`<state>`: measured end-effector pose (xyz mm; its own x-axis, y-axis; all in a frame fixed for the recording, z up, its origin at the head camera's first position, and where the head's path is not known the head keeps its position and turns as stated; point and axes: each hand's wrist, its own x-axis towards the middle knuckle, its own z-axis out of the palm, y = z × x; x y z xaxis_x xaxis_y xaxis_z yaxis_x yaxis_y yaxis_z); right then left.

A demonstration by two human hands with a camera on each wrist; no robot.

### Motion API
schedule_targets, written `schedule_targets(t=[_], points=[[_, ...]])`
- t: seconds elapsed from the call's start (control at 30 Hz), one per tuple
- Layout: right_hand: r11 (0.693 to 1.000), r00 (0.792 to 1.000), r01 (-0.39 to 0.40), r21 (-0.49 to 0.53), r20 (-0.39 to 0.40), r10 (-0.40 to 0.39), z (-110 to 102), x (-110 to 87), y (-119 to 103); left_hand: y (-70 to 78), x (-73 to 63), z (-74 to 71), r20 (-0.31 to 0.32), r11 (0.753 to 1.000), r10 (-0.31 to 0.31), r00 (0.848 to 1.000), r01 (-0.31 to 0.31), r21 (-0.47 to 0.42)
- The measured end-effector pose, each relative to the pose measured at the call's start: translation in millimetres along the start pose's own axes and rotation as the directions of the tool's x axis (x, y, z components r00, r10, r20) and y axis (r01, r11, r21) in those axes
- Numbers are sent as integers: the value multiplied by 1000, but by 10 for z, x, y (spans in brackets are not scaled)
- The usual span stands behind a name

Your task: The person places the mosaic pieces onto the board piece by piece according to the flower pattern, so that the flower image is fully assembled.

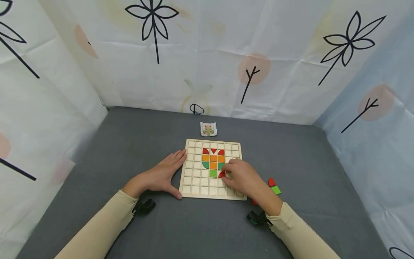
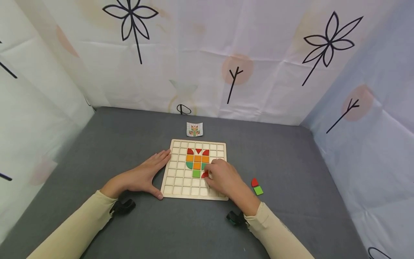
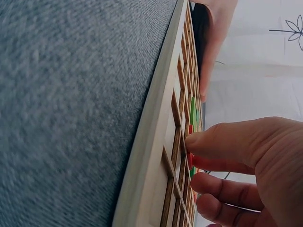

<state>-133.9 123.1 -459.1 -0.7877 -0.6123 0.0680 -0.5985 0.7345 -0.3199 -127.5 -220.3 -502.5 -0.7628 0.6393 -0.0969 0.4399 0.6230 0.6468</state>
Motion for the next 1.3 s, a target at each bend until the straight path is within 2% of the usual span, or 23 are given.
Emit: schedule_targets(t=[0.13, 0.23, 0.47, 0.83, 1.03, 1.3], points=[[1000, 1000, -1, 25, 12, 0, -10, -14, 11, -25, -8, 35, 9, 1000, -20, 1000, 20, 7], [999, 1000, -16, 39, 14, 16, -52, -21, 50, 17, -10, 11, 13, 999, -26, 1000, 26, 19], [994, 997, -76, 74, -16, 77, -278, -100, 226, 52, 8, -49, 23, 998, -45, 999, 44, 48], [993, 993, -91, 76, -65, 96, -600, -343, 521, 13, 36, -13, 38, 996, -58, 998, 55, 64], [989, 990, -138, 54, -3, 139, -610, -444, 550, 23, 27, -17, 42, 996, -58, 997, 55, 68], [983, 983, -179, 50, 51, 177, -483, -492, 580, 61, 14, -32, 33, 997, -57, 998, 55, 60]])
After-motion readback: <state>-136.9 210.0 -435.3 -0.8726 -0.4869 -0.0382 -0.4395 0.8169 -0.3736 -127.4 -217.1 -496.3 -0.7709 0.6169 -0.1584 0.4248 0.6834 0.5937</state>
